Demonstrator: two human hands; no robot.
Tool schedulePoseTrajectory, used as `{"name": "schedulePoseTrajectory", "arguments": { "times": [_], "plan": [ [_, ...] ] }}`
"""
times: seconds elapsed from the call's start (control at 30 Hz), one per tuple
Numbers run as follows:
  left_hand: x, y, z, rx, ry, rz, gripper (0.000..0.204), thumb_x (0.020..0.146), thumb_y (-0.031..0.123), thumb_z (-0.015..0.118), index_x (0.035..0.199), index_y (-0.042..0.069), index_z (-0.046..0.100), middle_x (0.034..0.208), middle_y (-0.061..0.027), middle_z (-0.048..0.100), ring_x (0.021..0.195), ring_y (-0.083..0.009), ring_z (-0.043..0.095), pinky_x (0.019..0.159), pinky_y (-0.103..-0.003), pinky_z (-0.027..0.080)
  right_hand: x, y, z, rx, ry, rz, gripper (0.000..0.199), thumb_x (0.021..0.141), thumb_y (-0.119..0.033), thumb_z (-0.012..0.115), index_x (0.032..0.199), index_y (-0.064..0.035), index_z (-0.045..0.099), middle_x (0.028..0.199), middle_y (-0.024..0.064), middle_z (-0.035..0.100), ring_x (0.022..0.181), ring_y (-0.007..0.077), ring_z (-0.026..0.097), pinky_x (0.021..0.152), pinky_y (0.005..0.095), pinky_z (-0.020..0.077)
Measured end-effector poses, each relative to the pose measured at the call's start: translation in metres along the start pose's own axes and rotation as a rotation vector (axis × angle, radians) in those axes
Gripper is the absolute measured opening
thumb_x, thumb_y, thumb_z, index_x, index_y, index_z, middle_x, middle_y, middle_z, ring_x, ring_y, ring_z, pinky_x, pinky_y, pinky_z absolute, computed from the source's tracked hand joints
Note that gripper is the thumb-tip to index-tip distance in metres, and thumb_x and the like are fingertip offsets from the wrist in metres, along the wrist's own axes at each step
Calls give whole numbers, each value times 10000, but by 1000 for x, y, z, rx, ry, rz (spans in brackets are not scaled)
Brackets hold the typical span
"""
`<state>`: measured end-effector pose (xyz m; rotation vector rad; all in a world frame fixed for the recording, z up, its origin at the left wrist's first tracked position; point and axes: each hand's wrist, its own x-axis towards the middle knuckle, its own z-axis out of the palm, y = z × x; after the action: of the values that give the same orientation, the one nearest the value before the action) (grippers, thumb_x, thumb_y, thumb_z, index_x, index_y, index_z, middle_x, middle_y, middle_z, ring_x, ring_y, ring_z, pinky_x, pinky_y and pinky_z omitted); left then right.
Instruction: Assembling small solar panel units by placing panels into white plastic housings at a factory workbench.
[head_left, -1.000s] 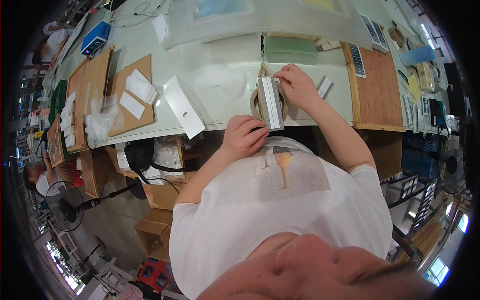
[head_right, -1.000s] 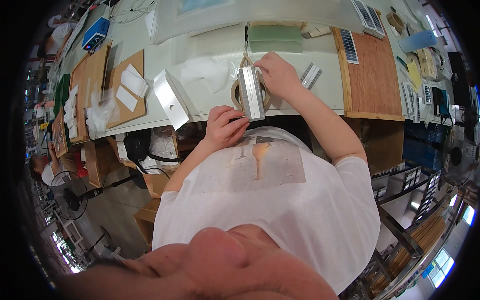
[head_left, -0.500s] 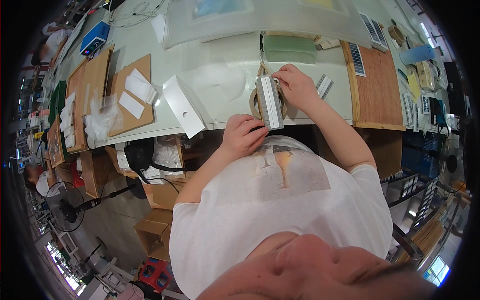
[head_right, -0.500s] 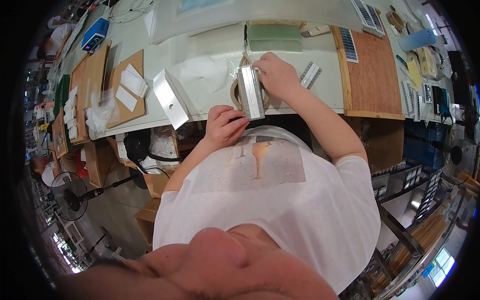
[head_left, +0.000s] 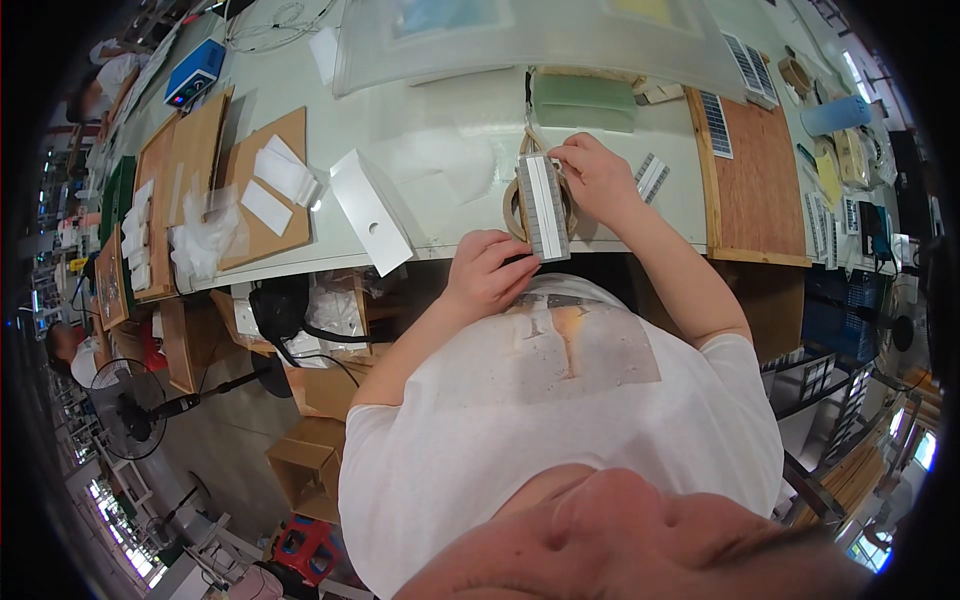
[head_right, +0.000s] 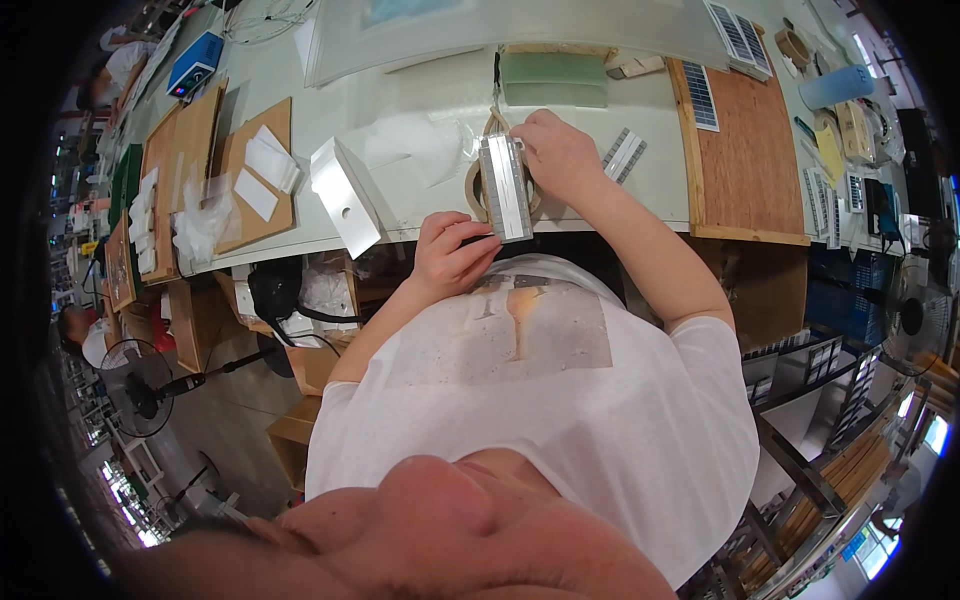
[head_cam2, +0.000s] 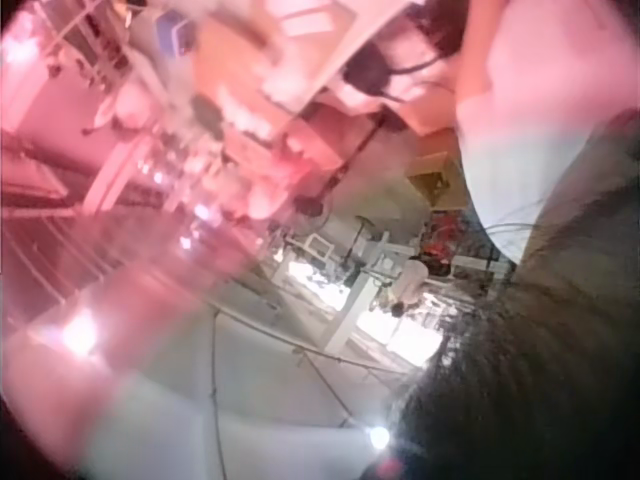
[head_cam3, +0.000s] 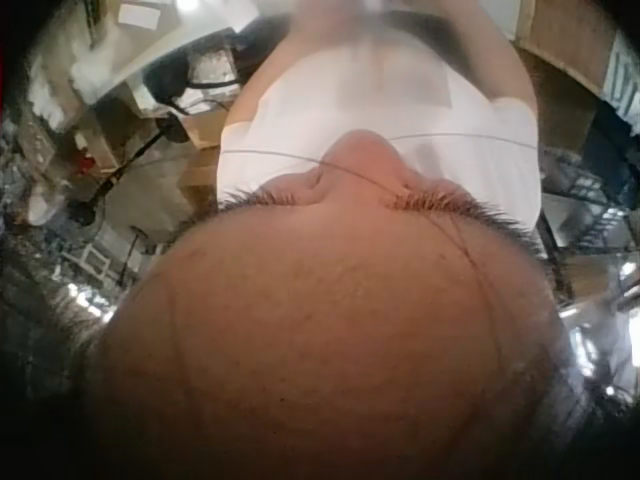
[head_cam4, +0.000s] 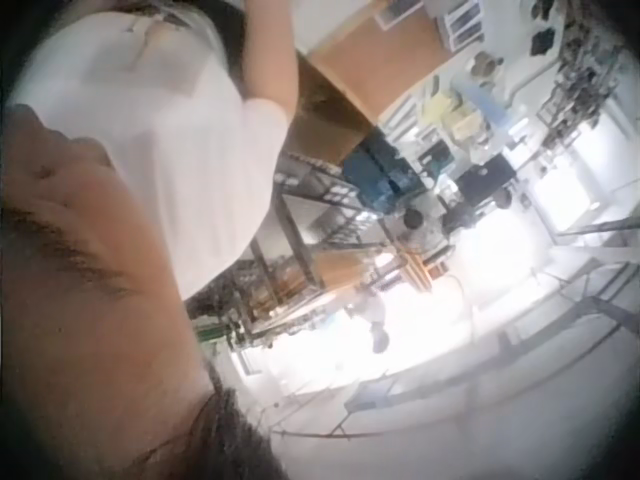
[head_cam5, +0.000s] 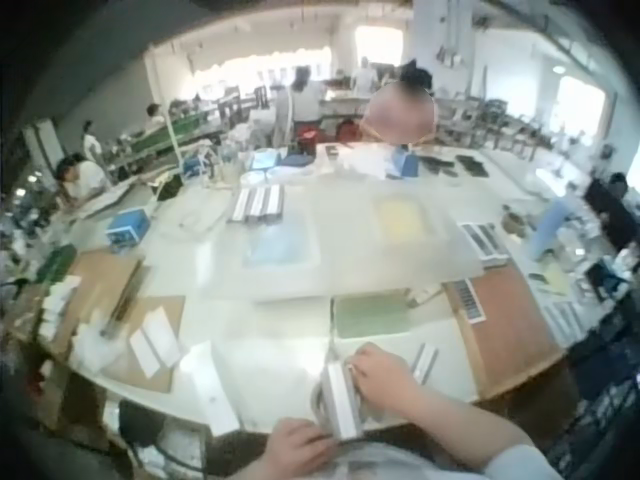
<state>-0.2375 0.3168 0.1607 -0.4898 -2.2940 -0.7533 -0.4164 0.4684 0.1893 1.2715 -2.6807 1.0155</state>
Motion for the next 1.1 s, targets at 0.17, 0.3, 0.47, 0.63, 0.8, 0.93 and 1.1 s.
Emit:
{"name": "schedulePoseTrajectory", "arguments": {
  "times": [0.17,0.3,0.47,0.63,0.8,0.93,1.1],
  "plan": [
    [1,1,-1,-5,-6,-4,313,628,88,768,926,129,683,992,-11,615,923,-245,566,752,-363,462,0,0,0,-9,-3,7,189,841,-71,581,1005,-118,662,997,52,612,836,262,632,714,349,520],
    [-1,1,0,-3,-8,-9,314,627,90,769,927,129,683,994,-11,616,920,-245,568,753,-361,462,0,2,0,-6,24,9,188,842,-65,575,1004,-107,661,994,59,618,839,266,633,717,349,520],
    [-2,4,-1,1,-11,-12,304,629,88,776,915,110,676,993,-14,618,898,-242,576,745,-359,461,0,9,0,21,75,20,187,846,-59,566,1004,-89,660,982,70,620,844,270,631,723,343,517],
    [-3,7,-15,6,21,-29,314,627,85,784,919,96,671,949,-19,627,866,-240,583,732,-357,460,-1,10,-3,46,70,42,171,851,-95,545,962,-126,672,962,43,628,847,266,630,721,362,525],
    [-9,-8,-75,325,17,-359,301,627,138,810,865,105,629,929,-52,623,909,-276,572,811,-399,441,-6,10,-8,52,45,61,184,850,-71,547,986,-100,666,981,59,621,858,259,626,735,342,513],
    [-17,-16,-132,501,-298,-788,371,585,203,848,825,70,598,1002,-78,604,953,-300,561,815,-403,456,-10,12,-9,72,20,80,203,847,-45,548,1013,-75,660,997,72,615,858,248,626,744,321,503],
    [-6,-20,-147,226,-333,-1003,354,611,188,845,829,47,604,1008,-65,589,922,-253,575,751,-353,492,-13,10,-7,80,20,82,204,846,-42,547,1013,-70,659,988,73,615,853,245,626,741,322,503]
  ]
}}
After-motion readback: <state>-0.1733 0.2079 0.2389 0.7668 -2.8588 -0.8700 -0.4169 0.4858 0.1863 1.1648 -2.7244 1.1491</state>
